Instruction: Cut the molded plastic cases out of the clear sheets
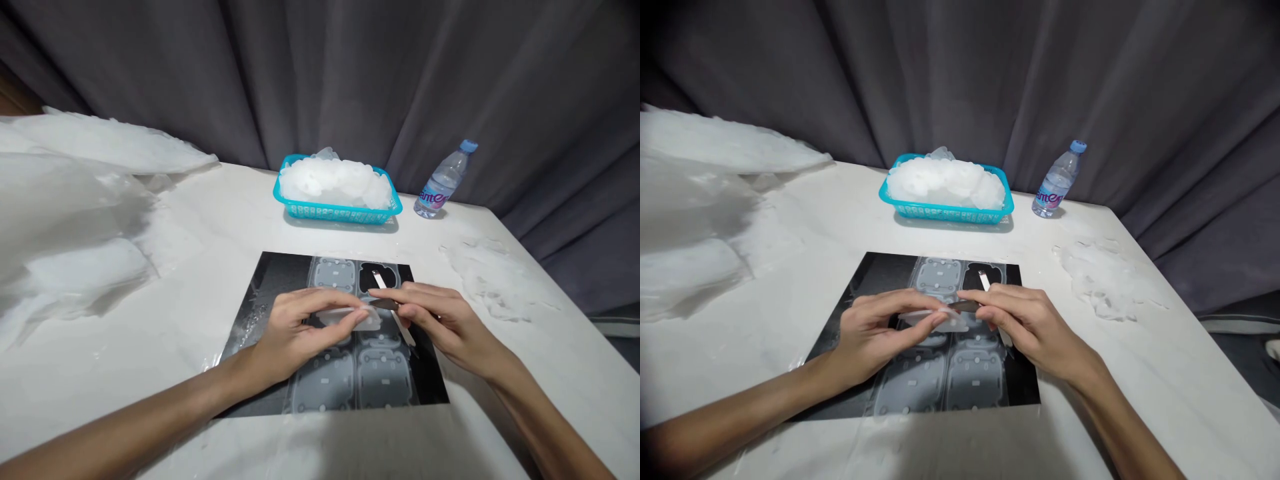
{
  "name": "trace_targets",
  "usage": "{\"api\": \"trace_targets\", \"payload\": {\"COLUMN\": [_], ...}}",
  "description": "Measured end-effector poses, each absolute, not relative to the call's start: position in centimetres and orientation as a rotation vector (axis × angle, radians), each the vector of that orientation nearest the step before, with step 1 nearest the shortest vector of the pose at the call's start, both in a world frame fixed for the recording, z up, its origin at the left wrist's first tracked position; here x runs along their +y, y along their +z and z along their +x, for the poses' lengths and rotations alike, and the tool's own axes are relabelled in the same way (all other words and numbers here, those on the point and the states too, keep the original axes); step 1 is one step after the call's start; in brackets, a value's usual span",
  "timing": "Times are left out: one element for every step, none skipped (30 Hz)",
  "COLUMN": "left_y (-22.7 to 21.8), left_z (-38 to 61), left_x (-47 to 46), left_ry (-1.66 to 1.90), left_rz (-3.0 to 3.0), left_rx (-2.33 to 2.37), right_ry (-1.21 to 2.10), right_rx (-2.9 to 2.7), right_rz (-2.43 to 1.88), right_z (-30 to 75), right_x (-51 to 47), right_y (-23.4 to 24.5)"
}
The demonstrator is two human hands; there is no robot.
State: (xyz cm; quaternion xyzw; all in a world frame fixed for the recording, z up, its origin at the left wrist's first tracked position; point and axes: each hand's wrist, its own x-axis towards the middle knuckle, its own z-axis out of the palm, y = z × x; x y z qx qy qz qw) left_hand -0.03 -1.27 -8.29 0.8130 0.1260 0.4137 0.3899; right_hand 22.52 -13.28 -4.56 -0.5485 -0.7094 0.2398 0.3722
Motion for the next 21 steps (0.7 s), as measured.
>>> {"api": "trace_targets", "payload": {"left_y": [-8.34,-8.36,-8.35,-8.33,-8.29,-8.24,-8.21,-8.18,-8.18,-8.20,-8.25,-8.32,-8.40,-8.48,-8.56,-8.62,-8.66,-8.68,-8.68,-8.68,-8.68], "left_z": [-0.02,0.00,0.03,0.07,0.10,0.12,0.13,0.13,0.12,0.10,0.08,0.07,0.06,0.06,0.07,0.09,0.11,0.14,0.15,0.16,0.16], "left_x": [-1.28,-1.30,-1.31,-1.33,-1.34,-1.34,-1.33,-1.31,-1.28,-1.25,-1.21,-1.17,-1.14,-1.12,-1.11,-1.11,-1.12,-1.14,-1.16,-1.18,-1.19], "left_ry": [1.071,1.086,1.096,1.100,1.098,1.100,1.101,1.105,1.109,1.108,1.104,1.097,1.088,1.078,1.069,1.064,1.063,1.066,1.075,1.082,1.089], "left_rz": [2.066,2.064,2.063,2.062,2.061,2.061,2.062,2.065,2.068,2.070,2.071,2.070,2.068,2.065,2.062,2.059,2.057,2.055,2.055,2.056,2.058], "left_rx": [0.310,0.300,0.289,0.281,0.278,0.274,0.271,0.266,0.262,0.258,0.255,0.254,0.255,0.255,0.254,0.251,0.244,0.239,0.236,0.236,0.239], "right_ry": [0.624,0.635,0.643,0.650,0.656,0.661,0.667,0.670,0.671,0.671,0.669,0.667,0.664,0.659,0.657,0.653,0.650,0.650,0.650,0.650,0.650], "right_rx": [-1.823,-1.824,-1.823,-1.820,-1.819,-1.818,-1.817,-1.817,-1.816,-1.815,-1.812,-1.808,-1.803,-1.797,-1.795,-1.795,-1.799,-1.806,-1.813,-1.819,-1.822], "right_rz": [-1.400,-1.395,-1.387,-1.384,-1.379,-1.376,-1.374,-1.372,-1.372,-1.373,-1.371,-1.368,-1.365,-1.361,-1.358,-1.358,-1.358,-1.358,-1.358,-1.359,-1.360], "right_z": [22.57,22.60,22.60,22.58,22.54,22.49,22.43,22.38,22.34,22.30,22.29,22.28,22.29,22.30,22.31,22.33,22.35,22.37,22.38,22.39,22.39], "right_x": [-13.29,-13.29,-13.29,-13.29,-13.28,-13.26,-13.25,-13.24,-13.23,-13.24,-13.25,-13.26,-13.27,-13.27,-13.26,-13.23,-13.20,-13.17,-13.14,-13.11,-13.10], "right_y": [-4.60,-4.62,-4.63,-4.61,-4.59,-4.57,-4.55,-4.54,-4.54,-4.55,-4.55,-4.55,-4.53,-4.51,-4.47,-4.44,-4.41,-4.39,-4.39,-4.41,-4.44]}}
